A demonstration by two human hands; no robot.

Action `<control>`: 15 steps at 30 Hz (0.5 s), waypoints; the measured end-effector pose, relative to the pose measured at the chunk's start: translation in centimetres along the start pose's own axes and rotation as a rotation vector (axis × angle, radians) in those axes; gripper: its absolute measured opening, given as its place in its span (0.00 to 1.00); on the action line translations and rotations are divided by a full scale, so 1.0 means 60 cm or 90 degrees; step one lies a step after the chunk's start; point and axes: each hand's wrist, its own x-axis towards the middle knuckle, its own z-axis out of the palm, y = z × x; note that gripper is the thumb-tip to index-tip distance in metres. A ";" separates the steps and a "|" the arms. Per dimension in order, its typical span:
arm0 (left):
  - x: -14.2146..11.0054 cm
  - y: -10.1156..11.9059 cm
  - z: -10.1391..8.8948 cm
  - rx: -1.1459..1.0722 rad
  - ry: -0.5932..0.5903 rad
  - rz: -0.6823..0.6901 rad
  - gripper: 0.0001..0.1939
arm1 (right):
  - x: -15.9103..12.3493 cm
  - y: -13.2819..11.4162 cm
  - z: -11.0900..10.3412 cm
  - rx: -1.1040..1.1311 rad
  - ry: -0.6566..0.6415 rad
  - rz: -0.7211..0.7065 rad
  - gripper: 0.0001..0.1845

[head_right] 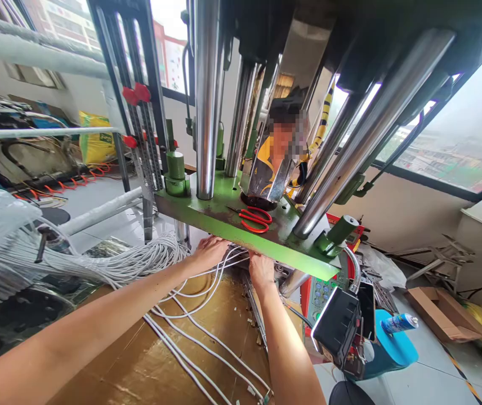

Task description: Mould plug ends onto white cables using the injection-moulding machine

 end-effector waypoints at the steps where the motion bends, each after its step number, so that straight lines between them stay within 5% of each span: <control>1: 0.000 -0.007 0.000 0.002 -0.007 0.005 0.17 | 0.002 -0.005 -0.003 -0.003 -0.004 0.005 0.30; 9: 0.021 -0.008 -0.007 0.006 -0.069 0.050 0.17 | 0.006 -0.025 -0.021 0.005 -0.010 0.031 0.31; 15: 0.033 0.008 -0.037 -0.020 -0.122 0.065 0.13 | -0.089 -0.044 -0.065 0.031 0.054 0.043 0.37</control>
